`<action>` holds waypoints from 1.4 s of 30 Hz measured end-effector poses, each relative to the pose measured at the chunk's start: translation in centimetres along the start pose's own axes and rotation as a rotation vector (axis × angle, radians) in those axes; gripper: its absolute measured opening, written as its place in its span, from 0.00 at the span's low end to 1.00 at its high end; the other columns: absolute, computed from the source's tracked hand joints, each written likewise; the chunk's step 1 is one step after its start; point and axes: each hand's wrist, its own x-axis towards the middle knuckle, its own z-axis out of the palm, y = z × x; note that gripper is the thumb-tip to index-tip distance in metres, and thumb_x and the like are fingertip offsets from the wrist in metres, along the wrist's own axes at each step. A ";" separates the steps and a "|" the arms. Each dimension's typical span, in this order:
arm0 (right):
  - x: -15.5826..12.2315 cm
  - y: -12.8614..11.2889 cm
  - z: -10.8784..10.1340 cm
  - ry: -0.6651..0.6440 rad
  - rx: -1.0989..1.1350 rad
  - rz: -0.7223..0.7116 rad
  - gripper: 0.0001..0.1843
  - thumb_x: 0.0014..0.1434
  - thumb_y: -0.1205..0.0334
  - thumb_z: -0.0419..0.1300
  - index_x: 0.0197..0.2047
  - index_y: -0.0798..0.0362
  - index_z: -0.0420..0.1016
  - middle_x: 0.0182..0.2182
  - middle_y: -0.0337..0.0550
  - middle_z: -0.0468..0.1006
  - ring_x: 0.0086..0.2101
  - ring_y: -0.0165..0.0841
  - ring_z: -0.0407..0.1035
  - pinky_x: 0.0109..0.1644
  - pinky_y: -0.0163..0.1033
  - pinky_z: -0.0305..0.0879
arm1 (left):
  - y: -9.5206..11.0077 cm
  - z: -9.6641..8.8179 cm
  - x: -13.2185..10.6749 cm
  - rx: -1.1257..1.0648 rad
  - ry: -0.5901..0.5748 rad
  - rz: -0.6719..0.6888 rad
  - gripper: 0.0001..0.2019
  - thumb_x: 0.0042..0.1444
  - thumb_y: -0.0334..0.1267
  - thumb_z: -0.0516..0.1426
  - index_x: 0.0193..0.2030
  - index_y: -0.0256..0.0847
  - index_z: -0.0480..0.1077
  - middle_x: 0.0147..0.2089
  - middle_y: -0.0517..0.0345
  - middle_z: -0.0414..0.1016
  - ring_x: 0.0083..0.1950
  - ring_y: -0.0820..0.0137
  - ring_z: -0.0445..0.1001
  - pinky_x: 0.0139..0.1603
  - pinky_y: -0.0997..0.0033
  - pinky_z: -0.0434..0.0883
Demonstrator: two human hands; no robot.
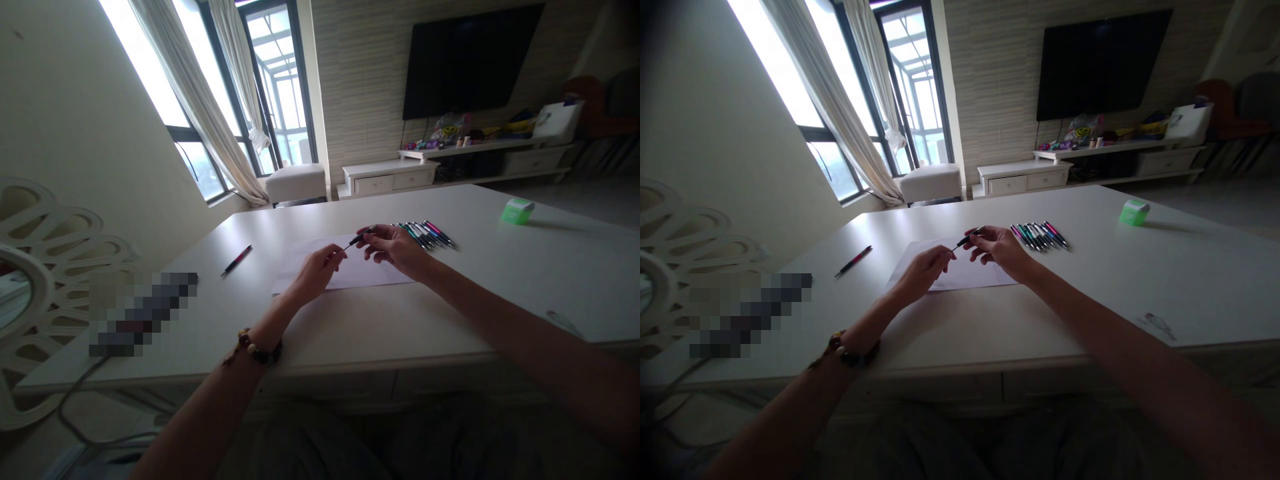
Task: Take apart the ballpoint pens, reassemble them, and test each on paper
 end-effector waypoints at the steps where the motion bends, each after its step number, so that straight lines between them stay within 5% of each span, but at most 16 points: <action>1: 0.0 0.0 0.0 0.014 0.000 -0.016 0.20 0.48 0.52 0.66 0.41 0.56 0.73 0.34 0.47 0.77 0.26 0.28 0.70 0.24 0.32 0.59 | 0.1 0.0 0.0 0.001 0.014 -0.013 0.14 0.61 0.42 0.46 0.37 0.38 0.70 0.26 0.61 0.67 0.24 0.77 0.61 0.26 0.79 0.60; 11: 0.4 -0.7 -1.3 0.375 0.002 -0.022 0.15 0.52 0.50 0.62 0.31 0.54 0.69 0.24 0.41 0.70 0.20 0.25 0.63 0.20 0.31 0.56 | -0.3 0.0 0.2 -0.006 0.062 -0.053 0.13 0.60 0.40 0.46 0.33 0.37 0.69 0.25 0.61 0.67 0.23 0.77 0.60 0.25 0.78 0.59; 18: 0.3 1.0 -1.3 0.106 -0.596 0.171 0.21 0.46 0.45 0.64 0.24 0.57 0.70 0.14 0.38 0.65 0.15 0.25 0.56 0.18 0.33 0.50 | -0.3 -0.1 0.3 0.020 0.116 -0.078 0.13 0.59 0.40 0.47 0.33 0.37 0.70 0.24 0.62 0.67 0.23 0.77 0.61 0.25 0.78 0.59; 23: 0.4 1.1 -1.8 0.124 -0.720 0.118 0.23 0.44 0.43 0.65 0.24 0.58 0.72 0.19 0.41 0.70 0.19 0.26 0.61 0.21 0.33 0.55 | -0.2 -0.1 0.2 0.042 0.109 -0.066 0.13 0.59 0.40 0.47 0.32 0.37 0.70 0.24 0.61 0.68 0.23 0.77 0.61 0.25 0.78 0.59; 31: -0.1 0.0 -0.5 0.010 -0.225 0.038 0.24 0.43 0.45 0.67 0.36 0.58 0.75 0.25 0.41 0.73 0.21 0.24 0.63 0.21 0.31 0.56 | 0.0 0.1 0.1 0.045 0.018 -0.038 0.13 0.59 0.40 0.47 0.33 0.37 0.70 0.24 0.62 0.69 0.22 0.77 0.61 0.25 0.78 0.60; 42: 0.2 0.2 -0.7 0.187 -0.070 0.002 0.20 0.46 0.48 0.67 0.32 0.57 0.73 0.23 0.38 0.68 0.20 0.23 0.61 0.19 0.31 0.55 | 0.0 0.1 0.0 0.045 -0.005 -0.042 0.13 0.59 0.39 0.47 0.32 0.37 0.69 0.23 0.62 0.68 0.21 0.78 0.60 0.24 0.78 0.59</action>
